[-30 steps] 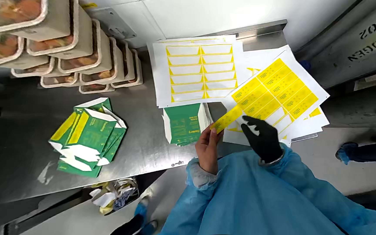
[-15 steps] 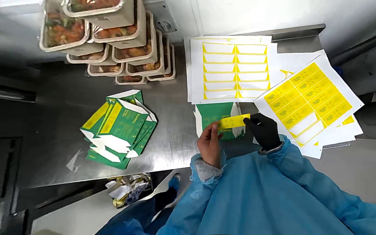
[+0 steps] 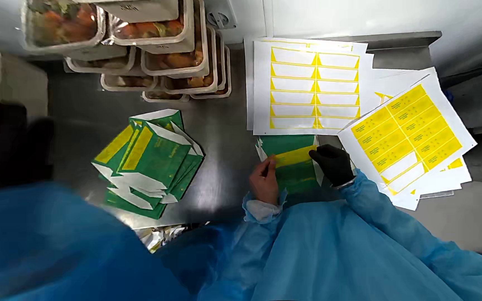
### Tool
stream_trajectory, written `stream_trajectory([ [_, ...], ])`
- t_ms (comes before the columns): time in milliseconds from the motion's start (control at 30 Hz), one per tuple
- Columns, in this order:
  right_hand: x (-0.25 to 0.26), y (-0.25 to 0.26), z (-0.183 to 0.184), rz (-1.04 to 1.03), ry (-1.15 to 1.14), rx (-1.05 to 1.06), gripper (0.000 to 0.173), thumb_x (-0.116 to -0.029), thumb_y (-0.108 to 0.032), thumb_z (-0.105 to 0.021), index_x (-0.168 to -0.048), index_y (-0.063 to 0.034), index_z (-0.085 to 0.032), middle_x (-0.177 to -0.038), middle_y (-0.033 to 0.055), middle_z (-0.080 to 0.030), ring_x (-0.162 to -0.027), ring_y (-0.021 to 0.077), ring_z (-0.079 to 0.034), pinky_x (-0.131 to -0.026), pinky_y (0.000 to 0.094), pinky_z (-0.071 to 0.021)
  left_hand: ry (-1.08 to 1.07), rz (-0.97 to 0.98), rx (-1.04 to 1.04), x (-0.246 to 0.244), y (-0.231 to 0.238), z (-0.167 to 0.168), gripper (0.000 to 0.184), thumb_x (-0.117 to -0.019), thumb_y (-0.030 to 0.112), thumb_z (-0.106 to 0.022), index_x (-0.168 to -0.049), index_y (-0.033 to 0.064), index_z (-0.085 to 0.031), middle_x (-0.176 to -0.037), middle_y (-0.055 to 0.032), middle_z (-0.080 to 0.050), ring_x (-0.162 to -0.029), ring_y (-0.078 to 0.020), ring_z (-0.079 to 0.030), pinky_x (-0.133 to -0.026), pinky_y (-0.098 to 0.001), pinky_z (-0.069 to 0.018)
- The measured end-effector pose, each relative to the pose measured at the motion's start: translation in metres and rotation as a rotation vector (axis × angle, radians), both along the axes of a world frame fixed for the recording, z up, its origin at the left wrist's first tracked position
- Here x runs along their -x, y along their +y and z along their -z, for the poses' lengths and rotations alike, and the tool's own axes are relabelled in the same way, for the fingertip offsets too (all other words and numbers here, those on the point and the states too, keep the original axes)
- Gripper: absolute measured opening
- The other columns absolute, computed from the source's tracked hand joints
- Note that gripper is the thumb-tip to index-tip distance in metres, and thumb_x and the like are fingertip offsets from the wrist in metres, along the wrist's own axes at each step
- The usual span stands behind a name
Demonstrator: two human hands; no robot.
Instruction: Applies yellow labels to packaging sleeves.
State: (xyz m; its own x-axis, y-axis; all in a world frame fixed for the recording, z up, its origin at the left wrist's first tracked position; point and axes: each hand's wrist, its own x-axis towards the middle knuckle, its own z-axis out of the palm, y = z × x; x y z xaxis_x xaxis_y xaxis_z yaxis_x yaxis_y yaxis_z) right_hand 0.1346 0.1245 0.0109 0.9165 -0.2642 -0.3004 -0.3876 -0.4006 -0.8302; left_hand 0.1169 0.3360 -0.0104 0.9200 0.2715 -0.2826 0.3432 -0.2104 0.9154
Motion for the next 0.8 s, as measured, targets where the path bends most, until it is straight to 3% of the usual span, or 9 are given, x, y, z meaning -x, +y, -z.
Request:
stream_trajectory([
  [233,-0.021,0.006,0.001,0.030,0.031,0.062,0.018,-0.0878,-0.033,-0.080,-0.089,-0.0158,-0.078,-0.076,-0.0028,-0.074,-0.066,0.0087,-0.068,-0.062,0.0377,-0.0571,0.045,0.022,-0.019,-0.031,0.001,0.000,0.029,-0.1004,0.019,-0.068,-0.126,0.0058,-0.068,-0.102,-0.0093,-0.073,-0.085,-0.0157,-0.070,-0.080,-0.0362,-0.0605],
  [300,-0.027,0.001,0.002,0.047,0.072,0.082,0.019,-0.0873,-0.031,-0.080,-0.089,-0.0128,-0.077,-0.077,0.0007,-0.074,-0.068,0.0129,-0.068,-0.064,0.0419,-0.0563,0.124,0.029,0.019,-0.034,0.003,-0.002,0.057,-0.0956,0.019,-0.075,-0.141,0.0076,-0.043,-0.100,-0.0100,-0.072,-0.084,-0.0178,-0.072,-0.078,-0.0378,-0.0616],
  [367,-0.033,-0.003,0.003,0.050,0.136,0.051,0.019,-0.0859,-0.030,-0.082,-0.088,-0.0116,-0.078,-0.078,0.0021,-0.075,-0.069,0.0148,-0.070,-0.067,0.0433,-0.0576,0.206,0.004,0.023,-0.040,0.007,-0.005,0.073,-0.0909,0.020,-0.081,-0.145,0.0103,-0.032,-0.101,-0.0099,-0.073,-0.086,-0.0196,-0.074,-0.079,-0.0399,-0.0620],
  [567,-0.039,0.001,0.023,0.033,0.195,0.021,0.018,-0.0865,-0.031,-0.081,-0.087,-0.0134,-0.078,-0.077,0.0007,-0.074,-0.068,0.0128,-0.068,-0.066,0.0408,-0.0569,0.159,0.018,-0.195,-0.049,0.001,0.004,0.053,-0.0935,0.021,-0.078,-0.129,0.0074,-0.041,-0.101,-0.0083,-0.071,-0.084,-0.0199,-0.071,-0.076,-0.0415,-0.0605],
  [667,-0.041,0.001,0.030,0.009,0.232,0.064,0.019,-0.0882,-0.033,-0.079,-0.088,-0.0137,-0.078,-0.078,0.0015,-0.073,-0.071,0.0147,-0.068,-0.068,0.0443,-0.0552,0.173,0.019,-0.252,-0.051,-0.004,0.005,0.047,-0.0944,0.021,-0.076,-0.125,0.0056,-0.044,-0.099,-0.0089,-0.070,-0.081,-0.0222,-0.068,-0.071,-0.0432,-0.0578],
  [800,-0.040,-0.001,0.039,-0.017,0.187,0.116,0.023,-0.0878,-0.036,-0.077,-0.085,-0.0138,-0.076,-0.075,0.0015,-0.072,-0.069,0.0167,-0.067,-0.066,0.0472,-0.0545,0.228,-0.035,-0.317,-0.057,-0.012,0.007,0.045,-0.0904,0.017,-0.080,-0.121,0.0014,-0.051,-0.096,-0.0103,-0.071,-0.085,-0.0236,-0.070,-0.079,-0.0453,-0.0586],
])
